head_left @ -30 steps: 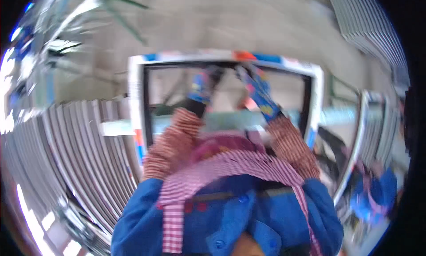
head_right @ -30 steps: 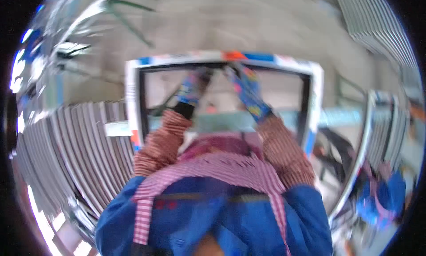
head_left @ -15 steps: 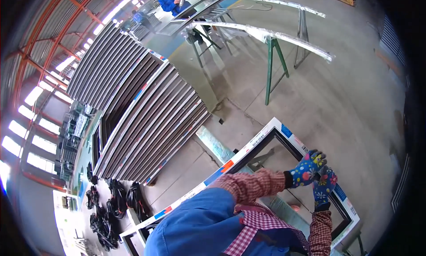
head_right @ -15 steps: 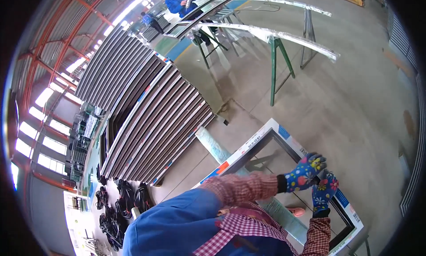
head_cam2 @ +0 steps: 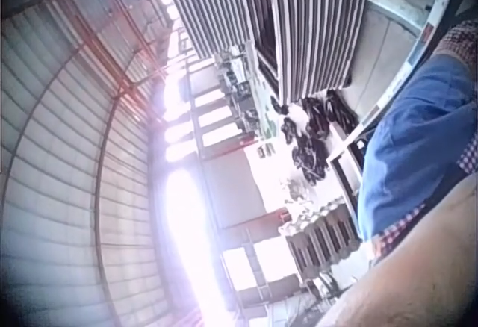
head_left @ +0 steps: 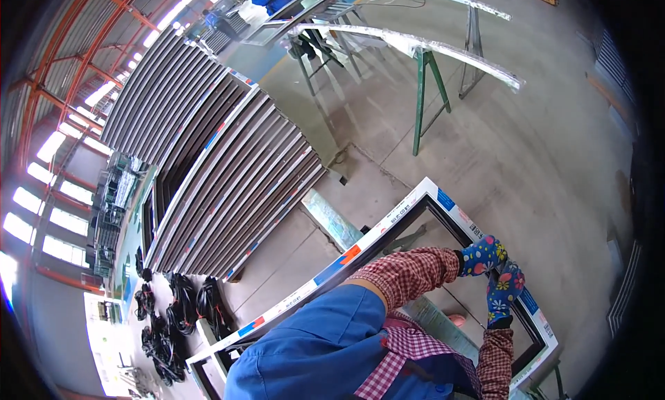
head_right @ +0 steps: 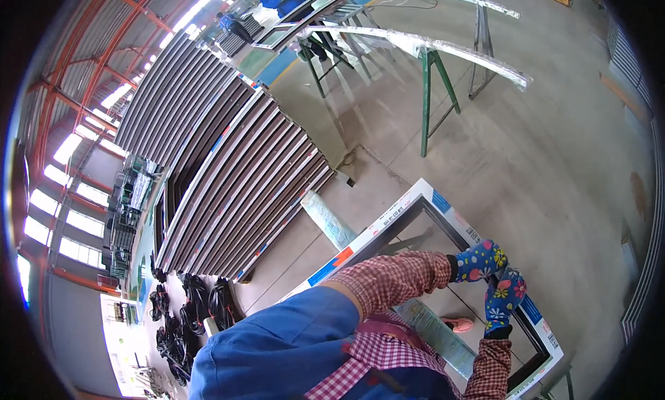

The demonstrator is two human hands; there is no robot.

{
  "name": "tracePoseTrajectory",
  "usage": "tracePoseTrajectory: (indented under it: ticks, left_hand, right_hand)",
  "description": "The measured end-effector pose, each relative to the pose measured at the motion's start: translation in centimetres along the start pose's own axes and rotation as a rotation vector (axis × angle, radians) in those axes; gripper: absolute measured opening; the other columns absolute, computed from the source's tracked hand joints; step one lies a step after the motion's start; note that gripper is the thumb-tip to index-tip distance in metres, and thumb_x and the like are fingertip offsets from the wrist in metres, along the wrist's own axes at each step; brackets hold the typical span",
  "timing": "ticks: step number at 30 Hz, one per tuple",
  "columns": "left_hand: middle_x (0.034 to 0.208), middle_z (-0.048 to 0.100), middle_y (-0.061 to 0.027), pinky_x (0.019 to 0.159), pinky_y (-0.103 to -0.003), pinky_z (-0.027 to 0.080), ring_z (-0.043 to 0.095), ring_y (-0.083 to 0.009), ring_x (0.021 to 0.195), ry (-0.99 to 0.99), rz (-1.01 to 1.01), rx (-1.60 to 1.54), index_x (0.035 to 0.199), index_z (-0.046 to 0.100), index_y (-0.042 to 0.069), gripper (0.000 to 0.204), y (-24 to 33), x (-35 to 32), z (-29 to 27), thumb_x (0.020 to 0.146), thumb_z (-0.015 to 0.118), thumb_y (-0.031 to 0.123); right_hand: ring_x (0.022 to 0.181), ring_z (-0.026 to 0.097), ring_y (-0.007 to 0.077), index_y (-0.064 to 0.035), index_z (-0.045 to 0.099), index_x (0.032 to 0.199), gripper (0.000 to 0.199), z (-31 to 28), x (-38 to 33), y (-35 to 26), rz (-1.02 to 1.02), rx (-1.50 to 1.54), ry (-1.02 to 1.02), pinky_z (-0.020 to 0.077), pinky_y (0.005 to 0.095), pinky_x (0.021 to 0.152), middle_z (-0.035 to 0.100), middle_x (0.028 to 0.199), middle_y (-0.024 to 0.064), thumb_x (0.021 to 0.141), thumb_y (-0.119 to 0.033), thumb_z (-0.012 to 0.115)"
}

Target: Assembling aluminum window or door frames by joining metal sections and inserting rubber seals.

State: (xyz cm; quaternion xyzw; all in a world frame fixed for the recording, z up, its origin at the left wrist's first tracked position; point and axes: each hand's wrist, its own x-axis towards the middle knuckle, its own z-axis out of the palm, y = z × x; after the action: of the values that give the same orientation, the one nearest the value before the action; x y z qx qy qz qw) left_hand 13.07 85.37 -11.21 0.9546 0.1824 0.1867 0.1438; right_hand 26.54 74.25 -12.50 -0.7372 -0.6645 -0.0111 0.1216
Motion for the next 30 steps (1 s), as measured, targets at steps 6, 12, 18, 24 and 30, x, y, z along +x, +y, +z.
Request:
tracePoseTrajectory:
  ticks: [6, 12, 18, 24, 30]
  left_hand:
    - [0.080, 0.060, -0.0069, 0.068, -0.038, 0.046, 0.060, -0.0280, 0.079, 0.242, 0.014, 0.110, 0.082, 0.059, 0.008, 0.014, -2.1, -2.6, -2.4, 0.075, 0.058, 0.020]
    - [0.078, 0.060, -0.0057, 0.069, -0.035, 0.047, 0.061, -0.0264, 0.079, 0.169, -0.015, 0.214, 0.083, 0.061, 0.009, 0.013, -4.9, -4.3, -3.2, 0.074, 0.060, 0.018]
    - [0.079, 0.061, -0.0074, 0.068, -0.036, 0.048, 0.062, -0.0269, 0.080, 0.095, -0.018, 0.094, 0.082, 0.061, 0.008, 0.011, -5.1, -4.2, -4.2, 0.075, 0.059, 0.016]
    - [0.079, 0.061, -0.0080, 0.067, -0.038, 0.047, 0.061, -0.0281, 0.078, 0.184, -0.029, 0.117, 0.081, 0.060, 0.008, 0.013, -7.8, -6.0, -5.7, 0.075, 0.058, 0.019]
    - [0.076, 0.061, -0.0077, 0.066, -0.037, 0.048, 0.062, -0.0292, 0.077, 0.174, -0.016, 0.104, 0.080, 0.061, 0.008, 0.013, -8.1, -5.8, -6.7, 0.074, 0.060, 0.019]
  right_hand:
    - [0.100, 0.054, 0.0332, -0.0031, 0.054, 0.114, 0.044, 0.2, 0.8, -1.7, -0.257, -0.173, 0.252, 0.0423, 0.0424, 0.088, 0.057, 0.104, 0.0159, 0.081, -0.030, 0.065]
    - [0.093, 0.059, 0.0322, -0.0039, 0.055, 0.105, 0.037, 1.0, 4.9, -6.5, -0.135, 0.081, -0.008, 0.0479, 0.0404, 0.079, 0.059, 0.096, 0.0138, 0.078, -0.025, 0.069]
    - [0.088, 0.060, 0.0319, -0.0045, 0.058, 0.100, 0.036, 0.7, 5.0, -7.0, -0.115, 0.139, 0.063, 0.0482, 0.0402, 0.075, 0.060, 0.094, 0.0133, 0.077, -0.030, 0.070]
    - [0.094, 0.058, 0.0327, -0.0040, 0.055, 0.110, 0.044, 1.3, 6.7, -9.2, -0.214, 0.053, 0.019, 0.0460, 0.0422, 0.083, 0.058, 0.100, 0.0143, 0.075, -0.025, 0.070]
    - [0.094, 0.059, 0.0313, -0.0052, 0.057, 0.109, 0.042, 1.8, 7.2, -9.7, -0.144, 0.146, 0.017, 0.0465, 0.0412, 0.081, 0.059, 0.100, 0.0142, 0.073, -0.023, 0.070]
